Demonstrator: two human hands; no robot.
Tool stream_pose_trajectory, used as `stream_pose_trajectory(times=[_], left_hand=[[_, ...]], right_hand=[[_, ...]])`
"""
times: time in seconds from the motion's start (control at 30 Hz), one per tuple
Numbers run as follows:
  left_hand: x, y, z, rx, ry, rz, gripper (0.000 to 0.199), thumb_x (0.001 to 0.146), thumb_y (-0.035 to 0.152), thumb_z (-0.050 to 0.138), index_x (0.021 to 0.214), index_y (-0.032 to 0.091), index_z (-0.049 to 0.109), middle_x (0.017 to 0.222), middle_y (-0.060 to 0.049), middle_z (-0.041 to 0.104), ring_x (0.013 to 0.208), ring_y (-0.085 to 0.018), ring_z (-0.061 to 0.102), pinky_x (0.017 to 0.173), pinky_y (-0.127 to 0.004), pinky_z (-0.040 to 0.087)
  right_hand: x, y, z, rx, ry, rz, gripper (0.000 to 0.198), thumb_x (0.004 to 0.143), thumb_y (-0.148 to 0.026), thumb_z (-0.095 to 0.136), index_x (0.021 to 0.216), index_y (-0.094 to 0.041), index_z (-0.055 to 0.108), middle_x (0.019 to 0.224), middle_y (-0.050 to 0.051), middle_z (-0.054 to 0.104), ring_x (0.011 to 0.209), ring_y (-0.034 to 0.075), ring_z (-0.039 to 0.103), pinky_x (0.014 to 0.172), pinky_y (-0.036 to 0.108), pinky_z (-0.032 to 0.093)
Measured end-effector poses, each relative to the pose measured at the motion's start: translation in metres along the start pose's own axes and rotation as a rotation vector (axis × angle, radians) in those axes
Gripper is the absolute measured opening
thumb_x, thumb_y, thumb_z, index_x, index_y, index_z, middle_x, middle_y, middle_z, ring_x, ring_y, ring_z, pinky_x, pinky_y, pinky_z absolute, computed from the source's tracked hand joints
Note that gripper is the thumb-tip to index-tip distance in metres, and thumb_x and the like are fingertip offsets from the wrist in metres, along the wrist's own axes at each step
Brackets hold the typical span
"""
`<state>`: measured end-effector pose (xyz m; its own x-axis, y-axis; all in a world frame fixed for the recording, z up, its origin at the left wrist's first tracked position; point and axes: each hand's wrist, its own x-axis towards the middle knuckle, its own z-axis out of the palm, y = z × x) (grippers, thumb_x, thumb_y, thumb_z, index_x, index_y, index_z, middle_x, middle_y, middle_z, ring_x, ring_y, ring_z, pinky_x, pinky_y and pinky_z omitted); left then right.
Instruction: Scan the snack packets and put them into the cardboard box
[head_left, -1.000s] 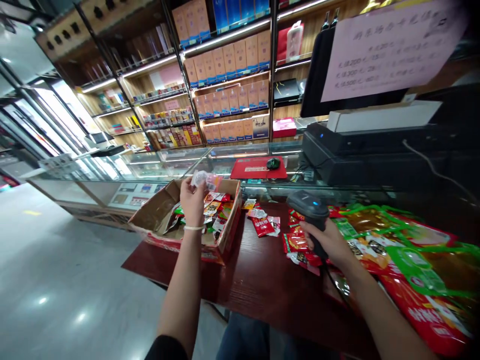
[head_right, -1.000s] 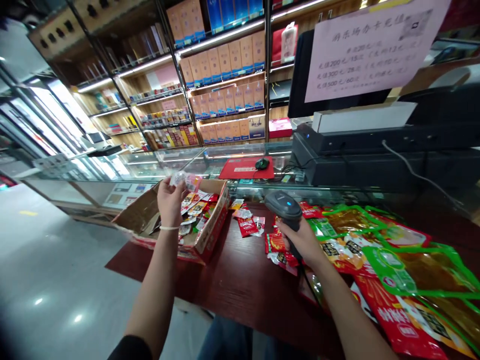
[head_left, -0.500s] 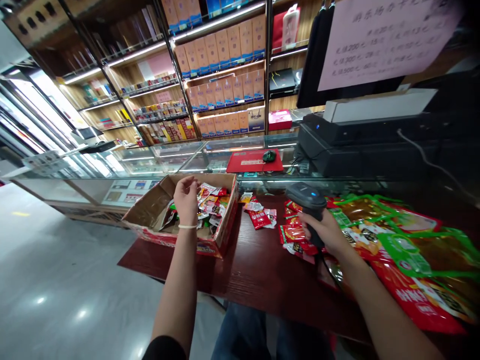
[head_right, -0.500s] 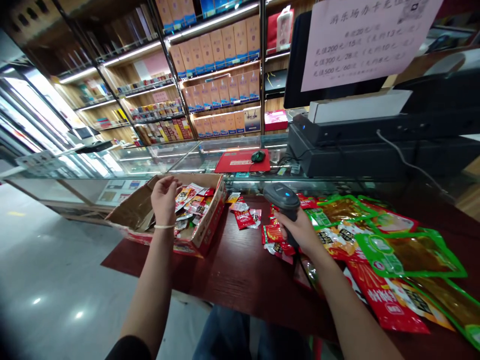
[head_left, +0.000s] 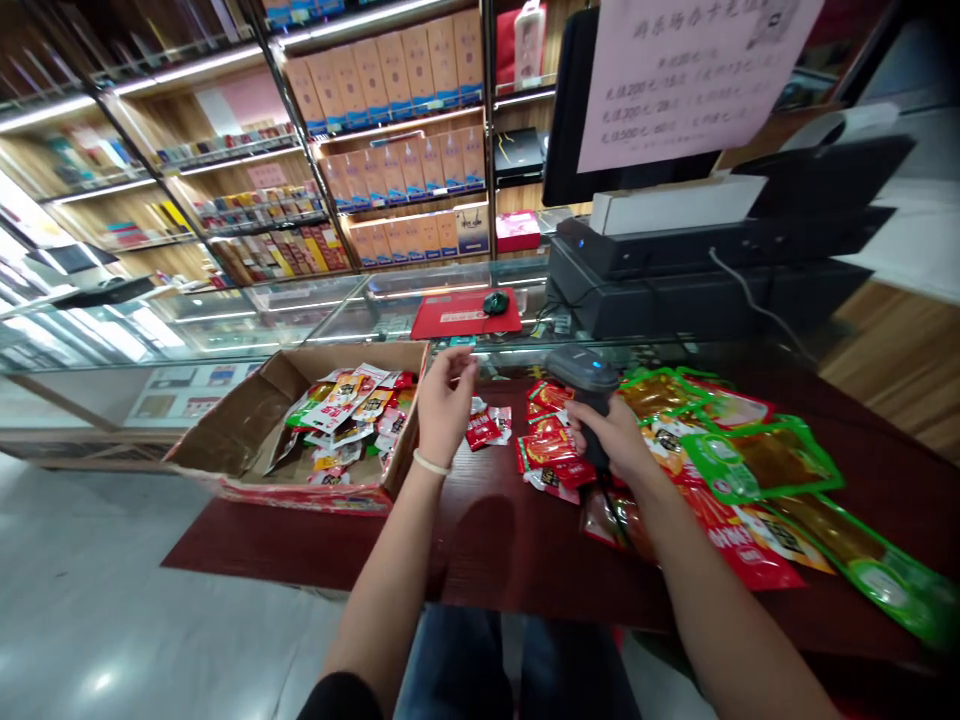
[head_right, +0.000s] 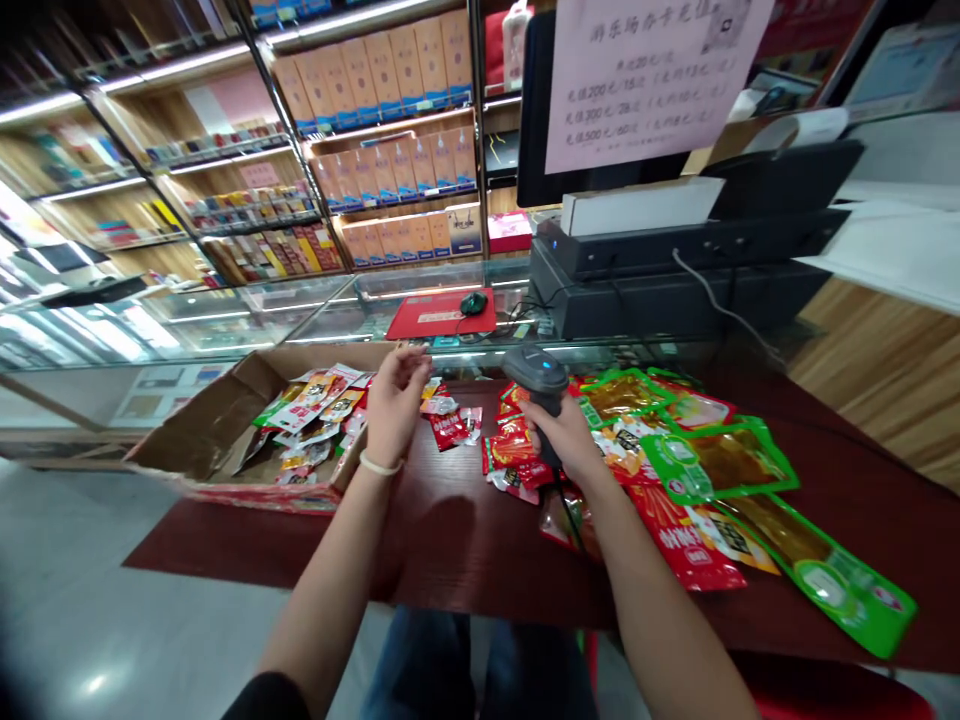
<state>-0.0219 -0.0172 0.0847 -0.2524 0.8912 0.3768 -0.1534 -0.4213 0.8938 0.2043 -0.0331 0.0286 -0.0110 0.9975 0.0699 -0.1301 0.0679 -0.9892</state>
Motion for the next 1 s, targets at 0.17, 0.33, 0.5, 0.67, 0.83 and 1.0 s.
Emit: stream_pose_trajectory(times=[0.17, 0.33, 0.5, 0.67, 0.83, 1.0], left_hand=[[0.003, -0.081, 0.002, 0.332, -0.082, 0.099, 0.024, 0.075, 0.013, 0.069, 0.096, 0.024, 0.07, 0.1, -0.009, 0.068, 0.106, -0.026, 0.061, 0.109, -0.045, 0.039], [-0.005, -0.127, -0.018, 0.566, -0.095, 0.066, 0.037, 0.059, 0.008, 0.079, 0.092, 0.022, 0.07, 0.115, -0.015, 0.064, 0.13, -0.035, 0.046, 0.118, -0.052, 0.018], [-0.019, -0.135, -0.017, 0.559, -0.106, -0.02, 0.026, 0.064, 0.015, 0.08, 0.085, 0.023, 0.068, 0.107, -0.014, 0.067, 0.123, -0.031, 0.051, 0.116, -0.046, 0.024], [-0.02, -0.127, -0.017, 0.51, -0.141, -0.06, 0.012, 0.071, 0.018, 0.077, 0.07, 0.023, 0.067, 0.08, -0.008, 0.065, 0.101, -0.027, 0.059, 0.109, -0.038, 0.031], [-0.028, -0.114, -0.014, 0.281, 0.12, -0.091, 0.009, 0.084, 0.028, 0.069, 0.077, 0.023, 0.067, 0.072, -0.002, 0.06, 0.074, -0.017, 0.058, 0.08, -0.024, 0.042], [-0.031, -0.117, 0.001, 0.204, 0.175, -0.242, 0.029, 0.091, 0.042, 0.059, 0.072, 0.02, 0.055, 0.053, 0.006, 0.042, 0.041, -0.008, 0.039, 0.046, -0.02, 0.031]], right_hand=[[0.001, -0.005, -0.003, 0.046, 0.023, 0.007, 0.036, 0.074, -0.045, 0.077, 0.068, -0.023, 0.049, 0.051, -0.006, 0.05, 0.036, 0.009, 0.044, 0.036, 0.024, 0.039], [0.003, -0.004, -0.005, 0.066, 0.028, -0.017, 0.036, 0.074, -0.043, 0.078, 0.065, -0.022, 0.051, 0.049, -0.006, 0.049, 0.035, 0.009, 0.044, 0.035, 0.024, 0.037], [0.003, 0.001, -0.007, -0.001, 0.013, -0.04, 0.036, 0.079, -0.045, 0.074, 0.063, -0.021, 0.053, 0.048, -0.004, 0.05, 0.037, 0.01, 0.046, 0.038, 0.025, 0.04], [0.003, 0.003, -0.006, -0.013, 0.019, -0.035, 0.035, 0.079, -0.046, 0.074, 0.066, -0.021, 0.053, 0.05, -0.004, 0.051, 0.038, 0.01, 0.046, 0.039, 0.025, 0.041], [0.003, 0.003, -0.003, 0.035, 0.028, -0.038, 0.033, 0.077, -0.044, 0.076, 0.069, -0.021, 0.053, 0.053, -0.006, 0.052, 0.037, 0.009, 0.046, 0.037, 0.023, 0.04], [0.005, 0.005, -0.003, 0.039, 0.044, -0.036, 0.033, 0.075, -0.043, 0.078, 0.069, -0.022, 0.053, 0.051, -0.006, 0.052, 0.036, 0.009, 0.045, 0.036, 0.023, 0.04]])
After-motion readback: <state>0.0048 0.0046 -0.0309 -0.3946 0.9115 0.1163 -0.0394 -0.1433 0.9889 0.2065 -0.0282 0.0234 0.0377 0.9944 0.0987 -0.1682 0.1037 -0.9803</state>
